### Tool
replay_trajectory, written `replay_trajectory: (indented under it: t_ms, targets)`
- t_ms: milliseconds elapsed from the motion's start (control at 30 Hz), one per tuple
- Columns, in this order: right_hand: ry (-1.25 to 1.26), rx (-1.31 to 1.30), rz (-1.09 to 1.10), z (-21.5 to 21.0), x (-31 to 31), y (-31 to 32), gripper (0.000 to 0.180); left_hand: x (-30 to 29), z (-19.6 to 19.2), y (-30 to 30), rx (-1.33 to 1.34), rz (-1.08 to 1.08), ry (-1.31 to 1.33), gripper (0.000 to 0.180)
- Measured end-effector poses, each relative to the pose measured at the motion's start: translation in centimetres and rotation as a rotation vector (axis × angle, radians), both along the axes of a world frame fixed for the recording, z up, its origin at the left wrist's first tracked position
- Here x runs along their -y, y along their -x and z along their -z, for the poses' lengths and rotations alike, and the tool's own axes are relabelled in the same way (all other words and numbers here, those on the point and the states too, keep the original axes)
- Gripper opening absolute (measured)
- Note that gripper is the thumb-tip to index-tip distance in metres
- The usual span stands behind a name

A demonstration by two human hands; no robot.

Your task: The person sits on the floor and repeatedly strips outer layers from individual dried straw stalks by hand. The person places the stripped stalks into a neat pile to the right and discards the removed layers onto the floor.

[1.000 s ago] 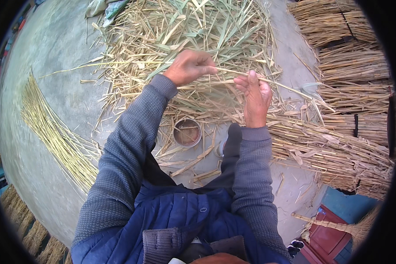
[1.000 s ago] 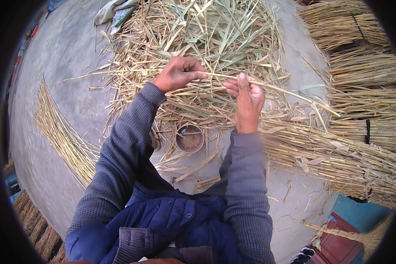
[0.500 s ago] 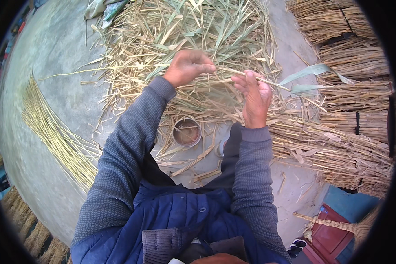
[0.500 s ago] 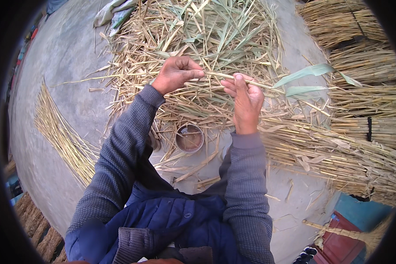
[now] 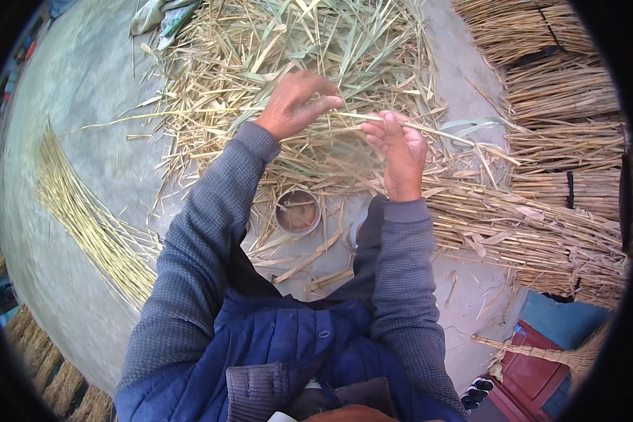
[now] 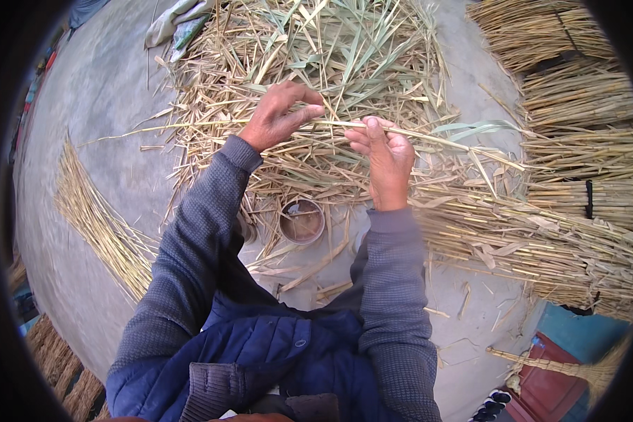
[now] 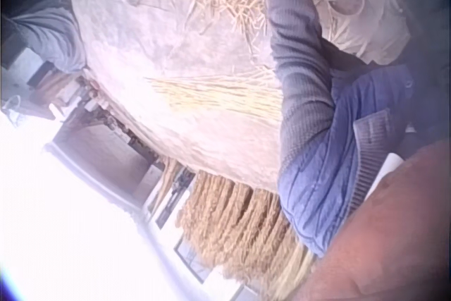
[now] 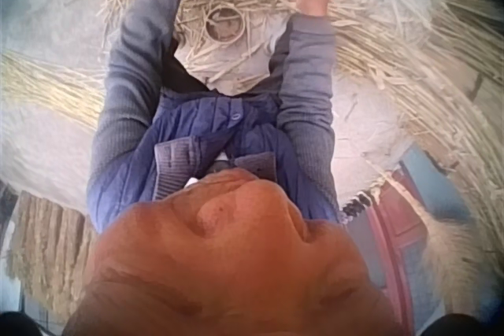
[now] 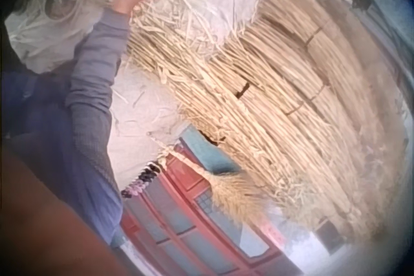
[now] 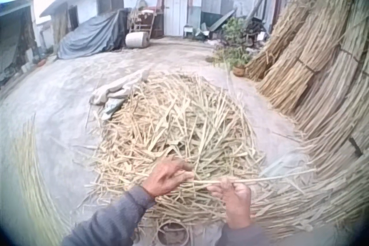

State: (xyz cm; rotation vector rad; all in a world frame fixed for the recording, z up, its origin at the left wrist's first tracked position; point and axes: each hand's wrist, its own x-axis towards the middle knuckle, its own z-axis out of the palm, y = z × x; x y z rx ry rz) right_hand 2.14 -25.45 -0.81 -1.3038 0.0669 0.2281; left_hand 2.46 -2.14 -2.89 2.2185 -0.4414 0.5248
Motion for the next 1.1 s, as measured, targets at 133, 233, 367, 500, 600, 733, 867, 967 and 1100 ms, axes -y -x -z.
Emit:
replay_trajectory:
  t_ms: [133, 233, 367, 500, 600, 733, 867, 967, 1100]
  targets:
    - [0.004, -0.001, -0.007, 0.3, -0.1, -0.2, 0.036, 1.6, -0.9, -0.2, -0.174, 0.098, 0.0, 0.022]
    - [-0.035, 0.033, 0.122, 0.2, 1.1, -0.5, 0.035, -0.5, -1.2, -0.4, -0.384, 0.028, 0.036, 0.025]
    - [-0.05, 0.01, 0.208, 0.3, 2.1, -0.8, 0.037, -3.0, -0.9, -0.2, -0.47, 0.021, 0.003, 0.026]
    - [-0.002, -0.018, 0.177, 0.4, 2.0, -0.6, 0.039, -3.2, -1.3, 0.3, -0.522, 0.056, 0.009, 0.025]
    - [-0.013, 0.003, 0.152, 0.4, 1.8, -0.5, 0.038, -1.9, -1.6, 0.4, -0.558, 0.089, 0.068, 0.025]
    - [-0.04, 0.023, 0.105, 0.3, 1.6, -0.3, 0.036, 1.0, -1.0, 0.2, -0.542, 0.14, 0.16, 0.026]
    - [-0.079, 0.055, 0.064, 0.1, 1.5, -0.4, 0.034, 1.5, -0.5, 0.1, -0.648, 0.157, 0.324, 0.02]
    - [-0.084, 0.098, 0.014, -0.2, 1.4, -0.3, 0.031, 0.8, -0.3, 0.3, -0.759, 0.131, 0.472, 0.015]
    - [-0.036, 0.078, 0.0, -0.5, 1.1, -0.3, 0.029, 1.0, 0.0, 0.6, -0.796, 0.089, 0.512, 0.014]
